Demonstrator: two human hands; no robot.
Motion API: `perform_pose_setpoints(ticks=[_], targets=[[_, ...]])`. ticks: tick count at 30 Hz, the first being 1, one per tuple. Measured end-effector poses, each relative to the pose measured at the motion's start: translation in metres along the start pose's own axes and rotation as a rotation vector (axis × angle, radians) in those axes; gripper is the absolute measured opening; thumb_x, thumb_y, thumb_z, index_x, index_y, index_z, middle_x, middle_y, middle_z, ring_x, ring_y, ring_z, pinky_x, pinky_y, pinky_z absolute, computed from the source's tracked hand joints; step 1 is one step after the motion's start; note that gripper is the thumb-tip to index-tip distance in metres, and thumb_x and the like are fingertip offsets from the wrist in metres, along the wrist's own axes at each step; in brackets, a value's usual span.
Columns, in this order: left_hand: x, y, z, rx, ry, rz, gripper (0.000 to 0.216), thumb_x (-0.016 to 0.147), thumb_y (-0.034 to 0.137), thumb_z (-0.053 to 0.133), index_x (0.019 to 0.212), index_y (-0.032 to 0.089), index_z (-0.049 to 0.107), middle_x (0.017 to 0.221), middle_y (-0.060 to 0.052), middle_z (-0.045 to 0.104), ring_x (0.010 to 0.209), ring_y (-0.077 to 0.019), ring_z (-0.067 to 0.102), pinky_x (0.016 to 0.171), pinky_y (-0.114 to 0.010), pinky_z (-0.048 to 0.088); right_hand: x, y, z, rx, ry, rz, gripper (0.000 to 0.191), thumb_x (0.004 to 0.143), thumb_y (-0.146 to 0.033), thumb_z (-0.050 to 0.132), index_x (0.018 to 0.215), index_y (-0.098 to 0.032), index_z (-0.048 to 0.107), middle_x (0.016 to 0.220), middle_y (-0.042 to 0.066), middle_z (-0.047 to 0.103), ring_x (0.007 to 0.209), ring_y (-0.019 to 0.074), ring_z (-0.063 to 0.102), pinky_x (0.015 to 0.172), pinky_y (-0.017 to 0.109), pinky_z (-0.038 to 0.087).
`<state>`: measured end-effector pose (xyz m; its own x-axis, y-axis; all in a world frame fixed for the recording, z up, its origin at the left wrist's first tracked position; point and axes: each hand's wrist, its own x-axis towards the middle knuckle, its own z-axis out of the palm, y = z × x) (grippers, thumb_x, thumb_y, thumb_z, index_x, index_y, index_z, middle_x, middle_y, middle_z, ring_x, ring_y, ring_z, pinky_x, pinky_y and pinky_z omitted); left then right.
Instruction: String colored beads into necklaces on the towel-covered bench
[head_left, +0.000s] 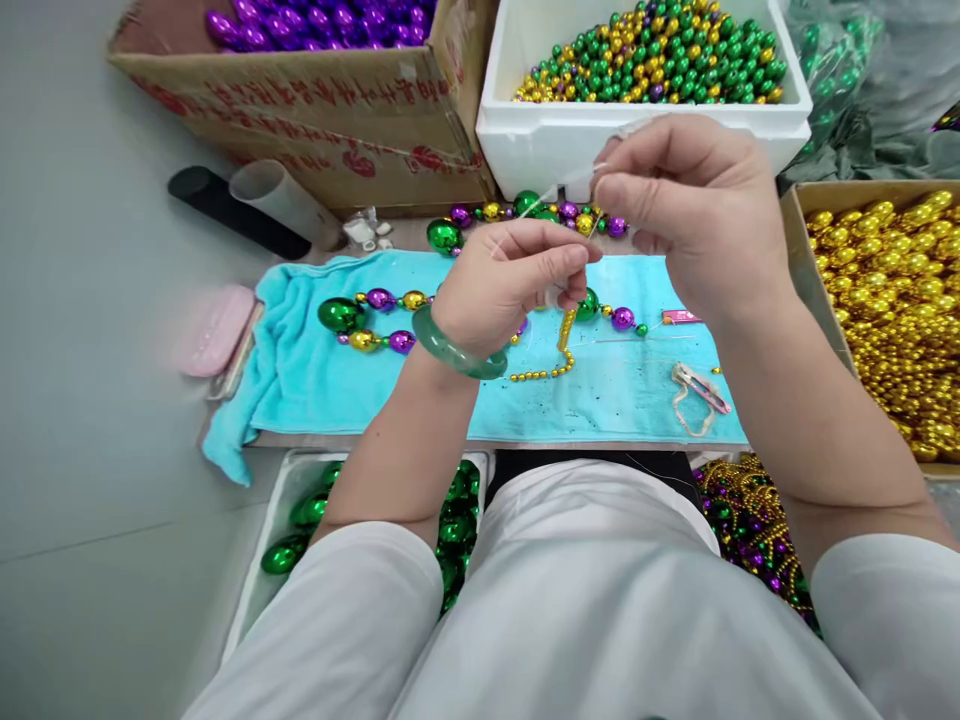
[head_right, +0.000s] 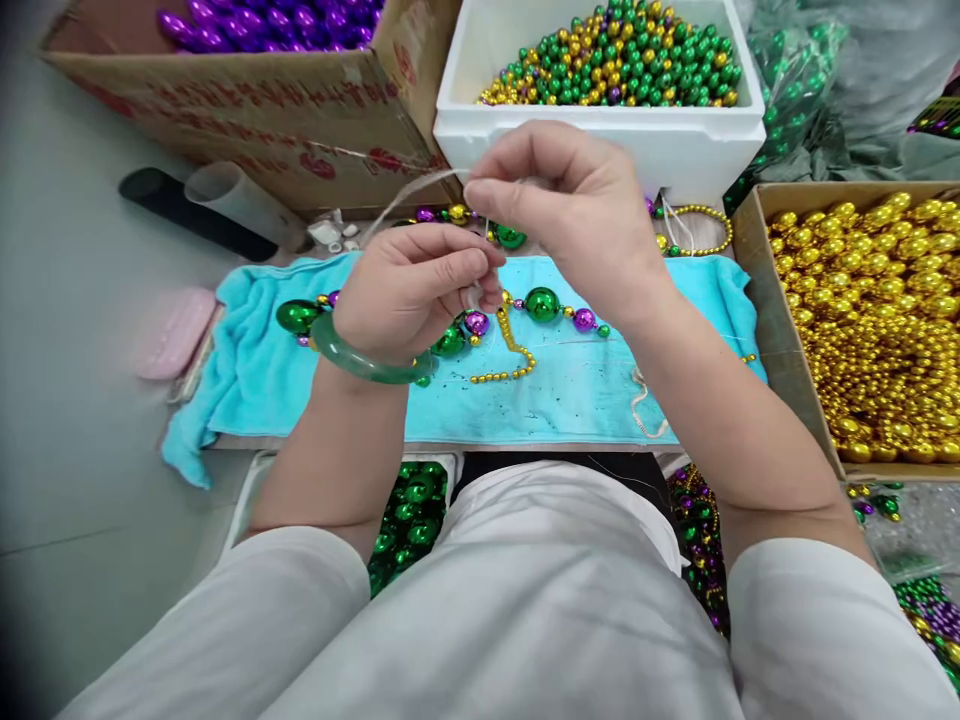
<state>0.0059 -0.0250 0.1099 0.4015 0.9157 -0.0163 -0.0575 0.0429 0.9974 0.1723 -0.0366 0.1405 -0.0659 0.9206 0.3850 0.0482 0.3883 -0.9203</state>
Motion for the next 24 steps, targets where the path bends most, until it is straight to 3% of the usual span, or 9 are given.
perform_pose_setpoints(ticks=[3, 5, 9, 12, 15, 18, 21, 24], targets=[[-0.007, 0.000, -0.011, 0.081, 0.086, 0.034, 0.008, 0.078, 0.019, 0.070, 0.070, 0.017, 0.069, 0.059, 0.001, 0.060, 0.051, -0.0092, 0.058, 0.052, -0.026, 0.049, 0.004, 0.015, -0.017, -0.054, 0.057, 0.055, 0.007, 0.080, -0.019, 0.062, 0.077, -0.014, 0.064, 0.066, -0.006, 0.056, 0.058, 0.0037, 0.051, 0.052, 0.020, 0.034], [-0.012, -0.001, -0.021, 0.081, 0.131, 0.108, 0.008, 0.074, 0.024, 0.074, 0.069, 0.019, 0.069, 0.058, 0.000, 0.060, 0.050, -0.0106, 0.057, 0.048, -0.026, 0.048, 0.001, 0.044, -0.035, -0.294, 0.075, 0.137, 0.004, 0.079, -0.016, 0.064, 0.077, -0.013, 0.065, 0.064, -0.005, 0.057, 0.059, 0.0051, 0.052, 0.058, 0.023, 0.039], [-0.022, -0.001, -0.046, -0.009, 0.223, 0.276, 0.011, 0.065, 0.026, 0.078, 0.069, 0.020, 0.071, 0.057, -0.001, 0.063, 0.048, -0.0126, 0.056, 0.041, -0.026, 0.045, -0.022, 0.122, -0.068, -0.855, -0.170, 0.413, 0.010, 0.075, -0.007, 0.060, 0.075, -0.012, 0.069, 0.074, 0.004, 0.066, 0.073, 0.0147, 0.059, 0.071, 0.029, 0.045], [-0.029, 0.002, -0.061, -0.040, 0.333, 0.359, 0.008, 0.065, 0.021, 0.076, 0.068, 0.016, 0.070, 0.055, -0.002, 0.061, 0.048, -0.0139, 0.058, 0.038, -0.025, 0.044, -0.044, 0.158, -0.073, -1.159, -0.378, 0.511, 0.026, 0.078, -0.007, 0.051, 0.091, -0.015, 0.072, 0.099, 0.010, 0.068, 0.091, 0.0205, 0.061, 0.077, 0.030, 0.044], [-0.037, 0.007, -0.071, -0.027, 0.428, 0.442, 0.002, 0.068, 0.014, 0.071, 0.069, 0.014, 0.068, 0.055, -0.002, 0.061, 0.048, -0.0141, 0.058, 0.039, -0.025, 0.045, -0.058, 0.167, -0.065, -1.262, -0.467, 0.518, 0.033, 0.081, -0.014, 0.048, 0.105, -0.021, 0.070, 0.111, 0.010, 0.064, 0.095, 0.0222, 0.061, 0.072, 0.029, 0.043], [-0.048, 0.013, -0.081, -0.042, 0.514, 0.522, 0.007, 0.075, 0.011, 0.063, 0.069, 0.012, 0.066, 0.055, -0.001, 0.061, 0.046, -0.0130, 0.057, 0.040, -0.025, 0.045, -0.063, 0.165, -0.060, -1.304, -0.467, 0.485, 0.030, 0.084, -0.019, 0.047, 0.101, -0.021, 0.071, 0.109, 0.011, 0.063, 0.092, 0.0219, 0.062, 0.068, 0.028, 0.042], [-0.060, 0.020, -0.092, -0.040, 0.557, 0.536, 0.008, 0.078, 0.011, 0.060, 0.071, 0.012, 0.064, 0.055, 0.000, 0.060, 0.046, -0.0125, 0.056, 0.041, -0.024, 0.044, -0.063, 0.164, -0.062, -1.250, -0.444, 0.468, 0.025, 0.083, -0.021, 0.048, 0.092, -0.017, 0.071, 0.102, 0.010, 0.066, 0.087, 0.0207, 0.061, 0.067, 0.028, 0.041], [-0.072, 0.028, -0.103, 0.002, 0.614, 0.555, 0.004, 0.077, 0.016, 0.065, 0.073, 0.014, 0.064, 0.058, 0.002, 0.061, 0.049, -0.0114, 0.055, 0.044, -0.025, 0.045, -0.057, 0.158, -0.066, -1.074, -0.378, 0.557, 0.021, 0.079, -0.018, 0.050, 0.088, -0.015, 0.069, 0.082, 0.006, 0.068, 0.073, 0.0171, 0.059, 0.064, 0.027, 0.040]])
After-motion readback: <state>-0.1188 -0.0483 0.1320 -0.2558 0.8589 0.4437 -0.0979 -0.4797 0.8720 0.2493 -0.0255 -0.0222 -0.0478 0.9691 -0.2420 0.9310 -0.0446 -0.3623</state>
